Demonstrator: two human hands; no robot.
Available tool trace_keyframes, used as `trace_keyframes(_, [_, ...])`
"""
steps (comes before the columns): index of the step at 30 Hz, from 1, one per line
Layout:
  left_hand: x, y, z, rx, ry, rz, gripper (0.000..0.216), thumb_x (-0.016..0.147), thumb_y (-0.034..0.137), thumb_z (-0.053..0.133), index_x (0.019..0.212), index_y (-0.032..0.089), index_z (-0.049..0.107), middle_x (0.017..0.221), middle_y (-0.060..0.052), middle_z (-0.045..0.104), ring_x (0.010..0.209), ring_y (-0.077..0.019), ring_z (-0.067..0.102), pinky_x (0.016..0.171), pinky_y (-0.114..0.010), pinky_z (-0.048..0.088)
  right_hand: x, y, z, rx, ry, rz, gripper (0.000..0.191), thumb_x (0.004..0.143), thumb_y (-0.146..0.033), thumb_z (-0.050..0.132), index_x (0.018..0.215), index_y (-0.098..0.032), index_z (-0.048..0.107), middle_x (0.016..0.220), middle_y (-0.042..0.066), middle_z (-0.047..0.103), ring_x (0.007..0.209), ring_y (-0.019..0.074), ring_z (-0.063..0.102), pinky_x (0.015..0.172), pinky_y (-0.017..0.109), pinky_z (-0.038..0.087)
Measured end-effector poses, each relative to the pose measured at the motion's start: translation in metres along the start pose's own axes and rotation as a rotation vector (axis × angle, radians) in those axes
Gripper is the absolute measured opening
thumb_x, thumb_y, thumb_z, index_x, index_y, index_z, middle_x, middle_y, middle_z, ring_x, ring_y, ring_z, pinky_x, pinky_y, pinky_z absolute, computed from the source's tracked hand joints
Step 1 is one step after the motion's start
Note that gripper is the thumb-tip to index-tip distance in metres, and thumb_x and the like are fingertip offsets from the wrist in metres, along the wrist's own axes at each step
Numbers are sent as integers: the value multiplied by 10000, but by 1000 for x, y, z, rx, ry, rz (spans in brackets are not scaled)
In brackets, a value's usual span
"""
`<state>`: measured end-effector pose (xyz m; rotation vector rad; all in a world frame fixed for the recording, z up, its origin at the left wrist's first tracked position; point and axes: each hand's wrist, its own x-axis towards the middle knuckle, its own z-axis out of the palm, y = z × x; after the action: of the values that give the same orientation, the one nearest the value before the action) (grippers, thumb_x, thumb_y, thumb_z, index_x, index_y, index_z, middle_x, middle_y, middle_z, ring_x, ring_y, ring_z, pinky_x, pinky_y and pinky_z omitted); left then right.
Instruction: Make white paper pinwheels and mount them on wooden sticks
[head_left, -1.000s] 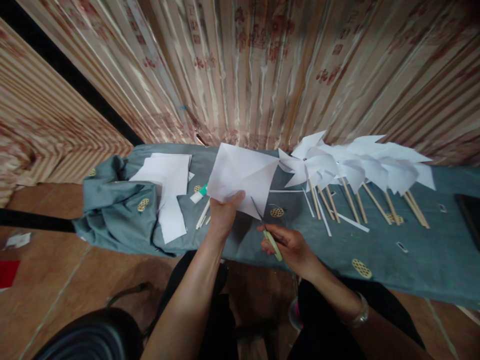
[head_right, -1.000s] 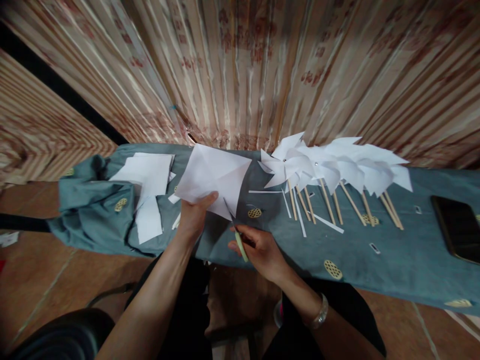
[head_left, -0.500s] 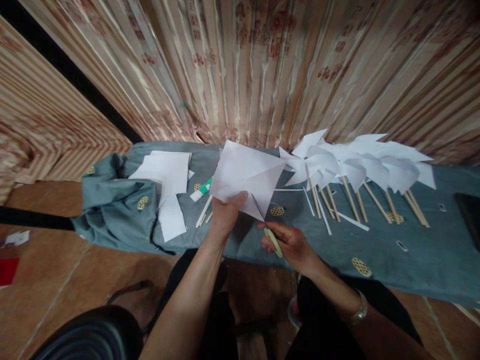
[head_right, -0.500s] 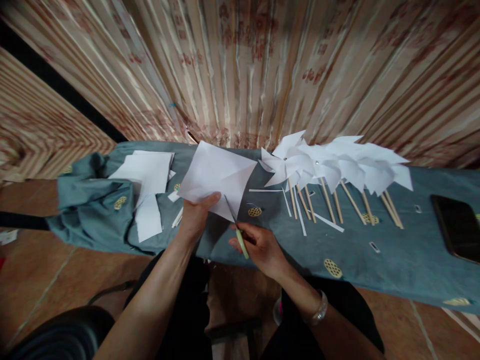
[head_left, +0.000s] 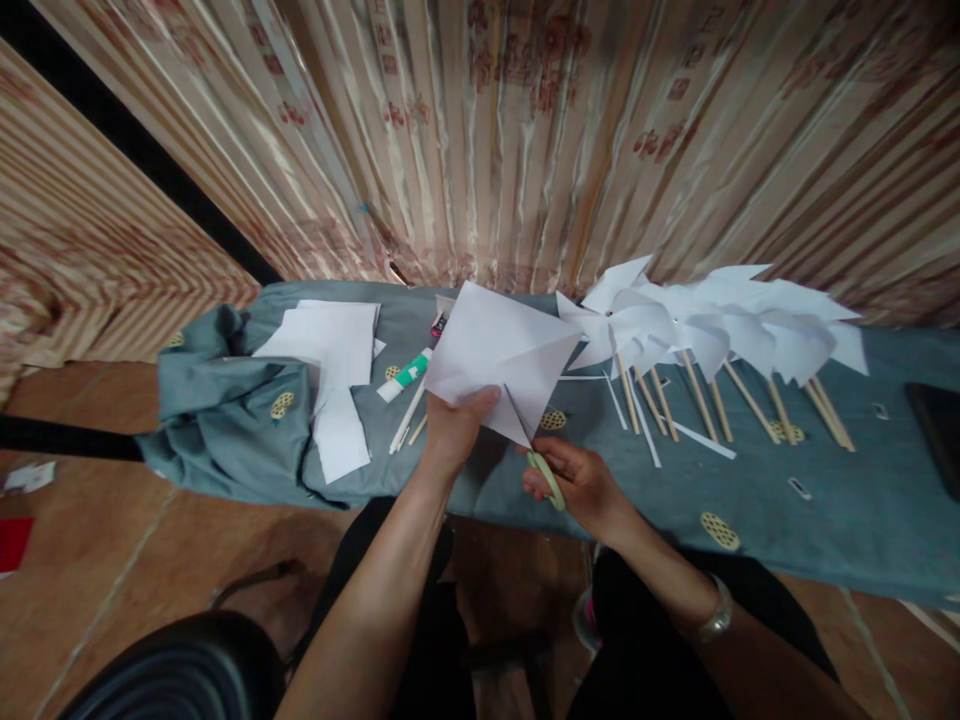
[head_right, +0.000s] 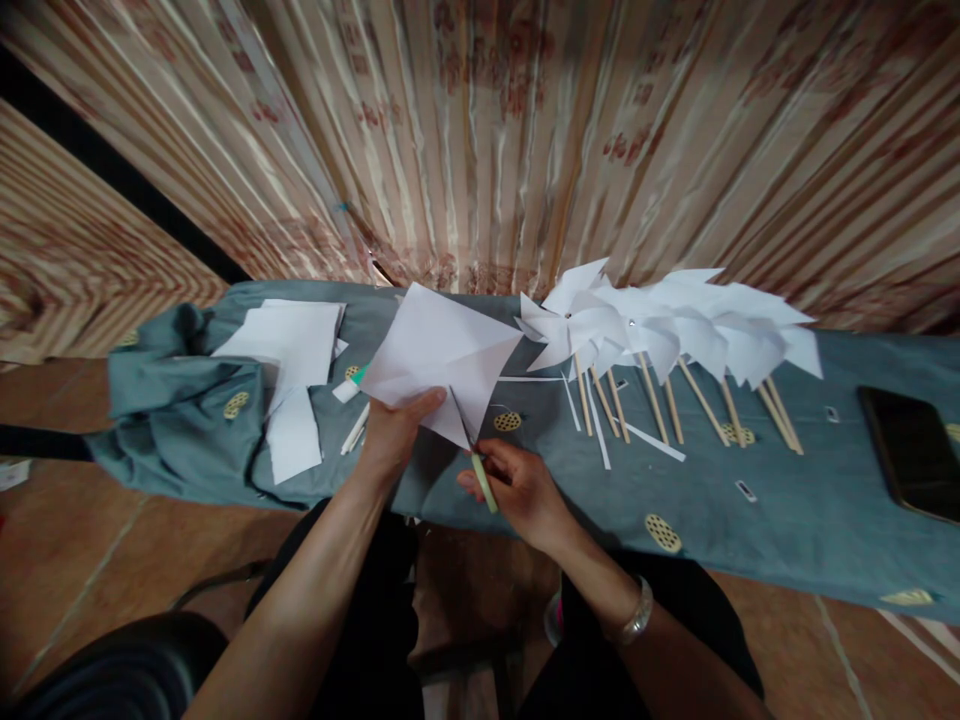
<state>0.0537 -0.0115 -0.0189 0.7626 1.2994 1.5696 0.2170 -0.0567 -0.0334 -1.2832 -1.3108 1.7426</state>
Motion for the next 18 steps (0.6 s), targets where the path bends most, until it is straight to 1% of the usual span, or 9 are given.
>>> trace_keyframes(2, [-1,1,1,-4,-11,-9,426,568,205,779,972,144,659,929,-64,718,807,-191,660,788,-335,528,1,2,-1,-4,-1,-18,337,688,-402,737,908,-169,633,621,-19,624,551,121,562,516,233,418])
trace_keyframes(5, [-2,1,2,-11,-29,-10,394,564,206,781,935,140,664,912,-61,716,790,-188,655,776,-335,527,1,3,-1,19,2,-29,367,701,-378,730,991,-179,622,621,-23,625,563,127,575,544,242,447])
trace_keyframes(10, [-3,1,2,-26,-9,-29,423,553,195,787,955,143,667,904,-54,717,802,-189,657,790,-335,522,1,0,2,63,29,-12,537,681,-349,729,1168,-174,580,619,-21,636,555,138,586,526,246,459])
trace_keyframes(13, [-4,2,3,-23,-19,-30,424,556,201,784,957,148,660,883,-47,718,785,-189,655,762,-324,525,1,-2,2,70,30,-15,611,672,-341,739,1227,-169,551,611,-25,635,557,144,591,530,251,473])
trace_keyframes(18, [-5,1,3,-17,-28,-34,404,551,221,787,924,158,645,897,-54,716,779,-192,652,752,-330,529,1,0,0,58,24,-29,572,689,-324,734,1215,-178,562,631,-21,646,557,136,589,531,246,479])
